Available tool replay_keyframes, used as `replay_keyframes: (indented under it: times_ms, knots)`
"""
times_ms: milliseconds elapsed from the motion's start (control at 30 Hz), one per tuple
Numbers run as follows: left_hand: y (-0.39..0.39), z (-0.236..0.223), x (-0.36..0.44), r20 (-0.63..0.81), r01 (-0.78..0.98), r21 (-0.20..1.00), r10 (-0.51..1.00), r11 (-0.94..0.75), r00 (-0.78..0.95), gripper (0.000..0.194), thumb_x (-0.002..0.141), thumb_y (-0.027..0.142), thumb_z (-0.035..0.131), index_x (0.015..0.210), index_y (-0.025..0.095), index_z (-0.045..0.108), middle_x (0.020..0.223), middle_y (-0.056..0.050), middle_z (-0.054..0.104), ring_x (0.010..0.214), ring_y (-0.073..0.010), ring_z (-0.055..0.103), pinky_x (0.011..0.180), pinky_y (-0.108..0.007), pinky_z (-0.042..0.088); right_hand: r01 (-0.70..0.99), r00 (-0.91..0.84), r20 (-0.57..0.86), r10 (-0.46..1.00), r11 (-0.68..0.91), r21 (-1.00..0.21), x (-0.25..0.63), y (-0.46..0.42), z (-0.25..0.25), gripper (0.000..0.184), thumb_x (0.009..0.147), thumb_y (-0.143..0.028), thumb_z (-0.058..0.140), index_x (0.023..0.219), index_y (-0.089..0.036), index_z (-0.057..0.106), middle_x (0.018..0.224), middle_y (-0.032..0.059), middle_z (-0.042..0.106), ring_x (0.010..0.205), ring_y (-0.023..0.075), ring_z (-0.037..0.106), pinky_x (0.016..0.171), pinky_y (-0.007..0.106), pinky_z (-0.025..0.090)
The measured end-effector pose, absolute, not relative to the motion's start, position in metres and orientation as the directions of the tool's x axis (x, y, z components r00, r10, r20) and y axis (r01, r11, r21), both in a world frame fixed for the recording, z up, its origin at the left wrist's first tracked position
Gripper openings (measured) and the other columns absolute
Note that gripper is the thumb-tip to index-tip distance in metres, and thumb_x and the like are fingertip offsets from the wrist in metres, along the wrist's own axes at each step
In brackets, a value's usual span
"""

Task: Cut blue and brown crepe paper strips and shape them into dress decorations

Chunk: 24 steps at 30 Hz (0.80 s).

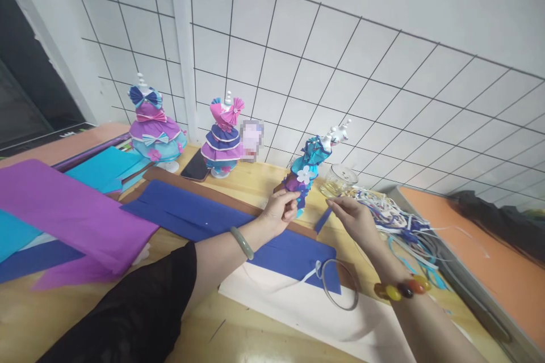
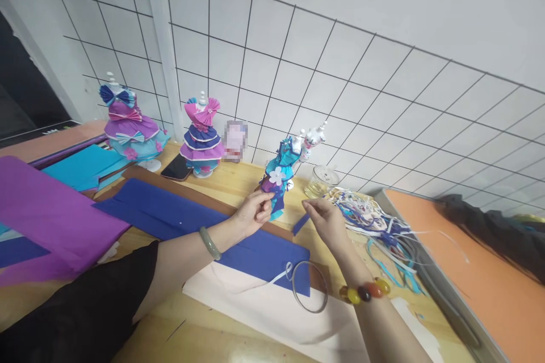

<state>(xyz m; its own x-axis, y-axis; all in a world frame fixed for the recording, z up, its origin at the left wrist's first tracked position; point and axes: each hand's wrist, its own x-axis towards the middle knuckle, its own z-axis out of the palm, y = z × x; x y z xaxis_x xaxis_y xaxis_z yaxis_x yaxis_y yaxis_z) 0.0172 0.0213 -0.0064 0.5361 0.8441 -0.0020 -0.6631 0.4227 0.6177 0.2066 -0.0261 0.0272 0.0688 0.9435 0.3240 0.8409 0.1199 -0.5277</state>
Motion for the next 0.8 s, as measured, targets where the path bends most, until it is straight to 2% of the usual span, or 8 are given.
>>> replay_keyframes:
  times_ms: [33, 100, 200, 467, 667, 800]
  knots:
    - [0.021, -0.006, 0.017, -0.008, -0.657, 0.625, 0.845, 0.421, 0.534, 0.027, 0.064, 0.023, 0.065, 0.059, 0.015, 0.040, 0.044, 0.008, 0.041, 0.029, 0.0008, 0.026, 0.032, -0.017, 0.011, 0.778, 0.039, 0.315, 0.948, 0.169, -0.605, 0.198, -0.031, 0.032, 0.032, 0.081, -0.043, 0.049, 0.084, -0.017, 0.067, 0.083, 0.0068, 0.067, 0.077, 0.0194, 0.060, 0.067, 0.029, 0.045]
    - [0.021, -0.005, 0.017, -0.019, -0.651, 0.631, 0.848, 0.421, 0.530, 0.028, 0.063, 0.023, 0.066, 0.059, 0.015, 0.039, 0.043, 0.008, 0.040, 0.029, 0.0008, 0.027, 0.032, -0.017, 0.011, 0.706, 0.008, 0.326, 0.945, 0.225, -0.671, 0.181, -0.038, 0.041, 0.029, 0.078, -0.044, 0.054, 0.079, -0.018, 0.068, 0.080, 0.0061, 0.067, 0.076, 0.0199, 0.060, 0.067, 0.030, 0.045]
    - [0.021, -0.005, 0.017, -0.021, -0.655, 0.625, 0.847, 0.426, 0.531, 0.028, 0.063, 0.023, 0.066, 0.059, 0.015, 0.040, 0.044, 0.008, 0.041, 0.029, 0.0007, 0.027, 0.032, -0.017, 0.011, 0.678, -0.031, 0.341, 0.940, 0.270, -0.684, 0.161, -0.040, 0.049, 0.027, 0.075, -0.044, 0.057, 0.076, -0.020, 0.069, 0.075, 0.0055, 0.066, 0.071, 0.0193, 0.059, 0.063, 0.031, 0.045]
    - [0.023, -0.005, 0.016, -0.030, -0.662, 0.608, 0.846, 0.438, 0.533, 0.027, 0.063, 0.024, 0.065, 0.057, 0.015, 0.040, 0.043, 0.007, 0.042, 0.028, 0.0004, 0.027, 0.032, -0.018, 0.011, 0.596, -0.017, 0.323, 0.946, 0.269, -0.757, 0.142, -0.026, 0.048, 0.030, 0.071, -0.048, 0.061, 0.072, -0.019, 0.068, 0.071, 0.0058, 0.066, 0.067, 0.0189, 0.059, 0.060, 0.030, 0.046]
    - [0.023, -0.006, 0.016, -0.027, -0.670, 0.603, 0.850, 0.433, 0.526, 0.024, 0.063, 0.023, 0.065, 0.059, 0.015, 0.042, 0.044, 0.007, 0.043, 0.028, 0.0003, 0.026, 0.033, -0.019, 0.012, 0.553, 0.043, 0.279, 0.959, 0.210, -0.806, 0.138, -0.026, 0.049, 0.034, 0.072, -0.051, 0.059, 0.073, -0.017, 0.063, 0.055, -0.0006, 0.054, 0.050, 0.0118, 0.048, 0.048, 0.024, 0.039]
    - [0.022, -0.006, 0.017, -0.036, -0.664, 0.624, 0.863, 0.413, 0.503, 0.027, 0.062, 0.023, 0.067, 0.059, 0.015, 0.042, 0.044, 0.007, 0.042, 0.028, 0.0005, 0.026, 0.033, -0.018, 0.012, 0.540, 0.039, 0.241, 0.970, 0.182, -0.822, 0.139, -0.031, 0.050, 0.035, 0.075, -0.051, 0.055, 0.076, -0.016, 0.060, 0.054, -0.0015, 0.049, 0.050, 0.0118, 0.046, 0.047, 0.024, 0.039]
